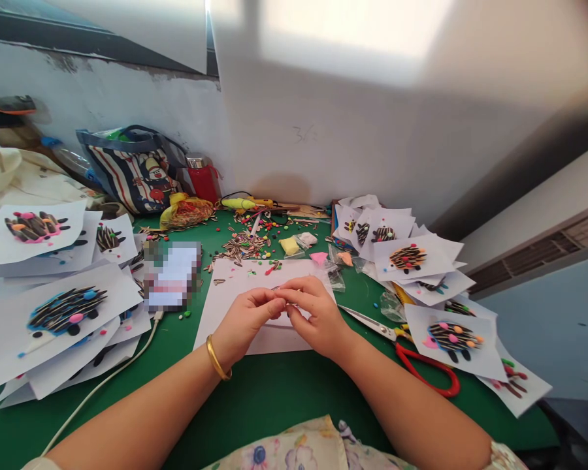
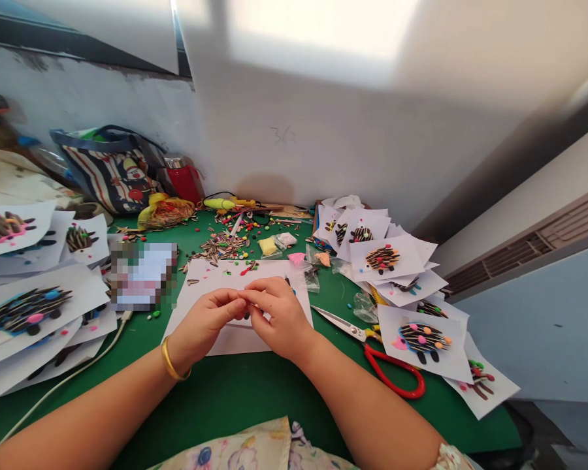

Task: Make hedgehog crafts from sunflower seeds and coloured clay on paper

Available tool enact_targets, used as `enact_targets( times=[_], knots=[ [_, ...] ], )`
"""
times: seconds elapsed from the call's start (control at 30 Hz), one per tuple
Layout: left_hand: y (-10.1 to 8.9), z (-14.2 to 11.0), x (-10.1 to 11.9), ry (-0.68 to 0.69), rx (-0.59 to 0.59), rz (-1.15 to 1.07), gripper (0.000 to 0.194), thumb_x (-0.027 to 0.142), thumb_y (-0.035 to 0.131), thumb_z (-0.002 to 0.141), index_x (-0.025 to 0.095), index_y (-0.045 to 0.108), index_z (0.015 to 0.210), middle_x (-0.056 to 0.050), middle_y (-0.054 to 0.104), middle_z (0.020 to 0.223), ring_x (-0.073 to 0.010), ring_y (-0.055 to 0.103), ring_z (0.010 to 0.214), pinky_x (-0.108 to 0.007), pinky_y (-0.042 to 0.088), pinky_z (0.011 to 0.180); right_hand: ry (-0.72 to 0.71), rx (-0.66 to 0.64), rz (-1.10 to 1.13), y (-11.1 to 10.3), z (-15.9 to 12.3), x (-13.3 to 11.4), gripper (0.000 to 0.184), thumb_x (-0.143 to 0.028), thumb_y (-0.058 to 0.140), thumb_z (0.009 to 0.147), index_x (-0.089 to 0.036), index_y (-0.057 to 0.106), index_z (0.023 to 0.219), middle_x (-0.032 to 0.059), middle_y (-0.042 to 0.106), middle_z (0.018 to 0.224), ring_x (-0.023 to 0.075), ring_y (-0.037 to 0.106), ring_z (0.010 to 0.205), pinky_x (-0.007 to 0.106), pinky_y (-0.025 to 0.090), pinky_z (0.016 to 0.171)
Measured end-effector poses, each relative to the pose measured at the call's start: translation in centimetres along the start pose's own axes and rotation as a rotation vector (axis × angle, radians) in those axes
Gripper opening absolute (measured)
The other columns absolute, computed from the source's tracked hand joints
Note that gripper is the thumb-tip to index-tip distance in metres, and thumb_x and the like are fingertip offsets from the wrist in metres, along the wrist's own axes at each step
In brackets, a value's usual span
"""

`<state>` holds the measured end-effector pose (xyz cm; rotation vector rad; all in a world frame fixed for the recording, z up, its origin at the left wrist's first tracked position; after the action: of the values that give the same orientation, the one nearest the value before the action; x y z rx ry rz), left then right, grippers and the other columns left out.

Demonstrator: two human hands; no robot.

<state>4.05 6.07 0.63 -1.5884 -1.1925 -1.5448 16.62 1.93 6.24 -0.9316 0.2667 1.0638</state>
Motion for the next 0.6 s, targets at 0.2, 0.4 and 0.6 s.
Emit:
enact_targets(
  times=[0.2,0.4,0.6],
  knots=[
    [0.3,-0.1,0.1,-0.021,-0.009,-0.018,0.031,0.044,0.079,0.070,0.015,0.067,0.070,0.000,0.063,0.068,-0.0139,0.055,0.069,-0.027,0.046,0.070,-0.012,0.010,0.047,-0.1,0.0,-0.1,0.022,-0.019,0.064,0.088,-0.030,0.070,0.106,0.0052,0.067,0.106,0.0210,0.060,0.103,0.041,0.051,0.092],
    [0.5,-0.2,0.3,-0.021,-0.049,0.068,0.036,0.049,0.076,0.072,0.014,0.067,0.067,0.000,0.060,0.066,-0.0137,0.052,0.067,-0.027,0.043,0.067,0.008,0.059,0.092,-0.7,-0.1,0.5,0.010,-0.022,0.070,0.086,-0.028,0.073,0.093,0.0044,0.067,0.099,0.0199,0.061,0.098,0.038,0.052,0.089],
    [-0.3,-0.1,0.9,0.003,0.031,0.058,0.030,0.044,0.075,0.074,0.016,0.068,0.070,0.000,0.062,0.067,-0.0134,0.053,0.068,-0.026,0.044,0.068,0.129,0.144,0.152,-2.0,0.0,1.9,0.003,-0.025,0.071,0.086,-0.026,0.073,0.087,0.0047,0.067,0.098,0.0198,0.062,0.097,0.037,0.051,0.089]
  ],
)
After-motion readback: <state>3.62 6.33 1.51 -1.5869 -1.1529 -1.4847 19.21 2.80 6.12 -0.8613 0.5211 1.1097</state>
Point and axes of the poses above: each hand's wrist, its own z-axis towards the middle knuckle, its own y-axis out of the palm, x = y × z, the point moved 7 cm from there along z, towards the middle knuckle
